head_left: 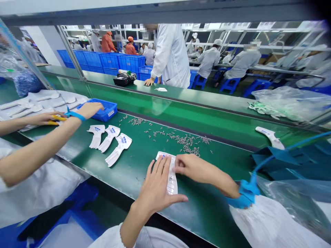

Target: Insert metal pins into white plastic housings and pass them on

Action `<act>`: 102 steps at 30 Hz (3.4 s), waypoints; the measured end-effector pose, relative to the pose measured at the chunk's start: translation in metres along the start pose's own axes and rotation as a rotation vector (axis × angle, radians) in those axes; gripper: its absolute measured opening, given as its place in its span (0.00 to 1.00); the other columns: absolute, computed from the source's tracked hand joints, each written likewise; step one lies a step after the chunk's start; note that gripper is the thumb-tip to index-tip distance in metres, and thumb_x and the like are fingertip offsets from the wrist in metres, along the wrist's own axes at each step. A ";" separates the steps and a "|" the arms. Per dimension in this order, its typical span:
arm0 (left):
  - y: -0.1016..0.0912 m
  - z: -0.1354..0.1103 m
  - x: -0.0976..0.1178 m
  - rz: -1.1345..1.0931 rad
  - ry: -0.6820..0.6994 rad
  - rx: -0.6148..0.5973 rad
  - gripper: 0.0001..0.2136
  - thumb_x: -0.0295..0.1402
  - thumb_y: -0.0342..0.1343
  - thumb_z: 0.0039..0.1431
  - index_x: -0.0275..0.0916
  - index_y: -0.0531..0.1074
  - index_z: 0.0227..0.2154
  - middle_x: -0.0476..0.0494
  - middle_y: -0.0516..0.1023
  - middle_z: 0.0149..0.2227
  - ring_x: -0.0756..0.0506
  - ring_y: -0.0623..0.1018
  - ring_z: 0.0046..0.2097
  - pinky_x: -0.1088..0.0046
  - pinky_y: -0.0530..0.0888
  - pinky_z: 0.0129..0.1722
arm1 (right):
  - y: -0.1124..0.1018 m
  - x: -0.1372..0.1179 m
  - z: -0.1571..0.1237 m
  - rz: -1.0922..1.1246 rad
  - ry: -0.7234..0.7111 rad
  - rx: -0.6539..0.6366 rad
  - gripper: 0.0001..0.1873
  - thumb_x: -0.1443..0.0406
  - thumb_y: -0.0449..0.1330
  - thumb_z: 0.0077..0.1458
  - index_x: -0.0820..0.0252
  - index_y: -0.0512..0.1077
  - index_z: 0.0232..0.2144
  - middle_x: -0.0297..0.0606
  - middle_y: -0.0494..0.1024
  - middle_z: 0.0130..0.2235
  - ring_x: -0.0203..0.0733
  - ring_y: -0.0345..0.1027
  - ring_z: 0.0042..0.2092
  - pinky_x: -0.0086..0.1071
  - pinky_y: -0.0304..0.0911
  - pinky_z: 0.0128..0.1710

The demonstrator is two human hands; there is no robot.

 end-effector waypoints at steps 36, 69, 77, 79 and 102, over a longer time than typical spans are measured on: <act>0.001 0.000 0.001 -0.045 -0.001 0.022 0.59 0.64 0.59 0.47 0.43 0.28 0.69 0.31 0.49 0.70 0.32 0.49 0.71 0.45 0.51 0.66 | 0.014 -0.014 -0.024 0.288 -0.307 0.093 0.13 0.68 0.53 0.62 0.55 0.64 0.49 0.40 0.71 0.48 0.41 0.68 0.43 0.36 0.65 0.43; -0.001 -0.001 0.001 -0.089 -0.004 0.009 0.67 0.63 0.64 0.41 0.45 0.17 0.66 0.29 0.45 0.71 0.32 0.50 0.70 0.44 0.49 0.66 | 0.018 0.003 -0.015 0.134 -0.213 0.151 0.12 0.58 0.50 0.67 0.55 0.67 0.47 0.38 0.72 0.40 0.41 0.67 0.36 0.34 0.62 0.36; 0.000 0.001 0.002 -0.069 -0.006 -0.034 0.63 0.64 0.62 0.43 0.44 0.24 0.68 0.31 0.46 0.71 0.33 0.50 0.71 0.43 0.48 0.66 | 0.031 0.020 -0.010 0.180 -0.056 0.102 0.20 0.52 0.61 0.56 0.55 0.65 0.45 0.36 0.71 0.40 0.41 0.65 0.37 0.34 0.59 0.35; 0.001 0.001 0.002 -0.073 -0.002 -0.032 0.63 0.64 0.62 0.43 0.44 0.26 0.68 0.31 0.47 0.71 0.32 0.50 0.70 0.43 0.48 0.66 | 0.031 0.021 -0.006 0.196 -0.017 0.043 0.20 0.53 0.62 0.55 0.56 0.63 0.45 0.36 0.71 0.39 0.41 0.65 0.36 0.33 0.58 0.35; 0.004 -0.013 -0.009 0.087 -0.145 0.290 0.21 0.34 0.48 0.68 0.48 0.58 0.63 0.36 0.62 0.63 0.35 0.71 0.53 0.52 0.74 0.48 | 0.004 0.161 -0.022 -0.198 0.178 0.671 0.13 0.67 0.47 0.65 0.59 0.72 0.41 0.44 0.73 0.40 0.48 0.70 0.43 0.37 0.63 0.42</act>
Point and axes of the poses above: each hand's wrist, its own z-axis towards the middle knuckle, its own y-axis out of the palm, x = y × z, the point moved 5 cm from there along z, towards the middle knuckle
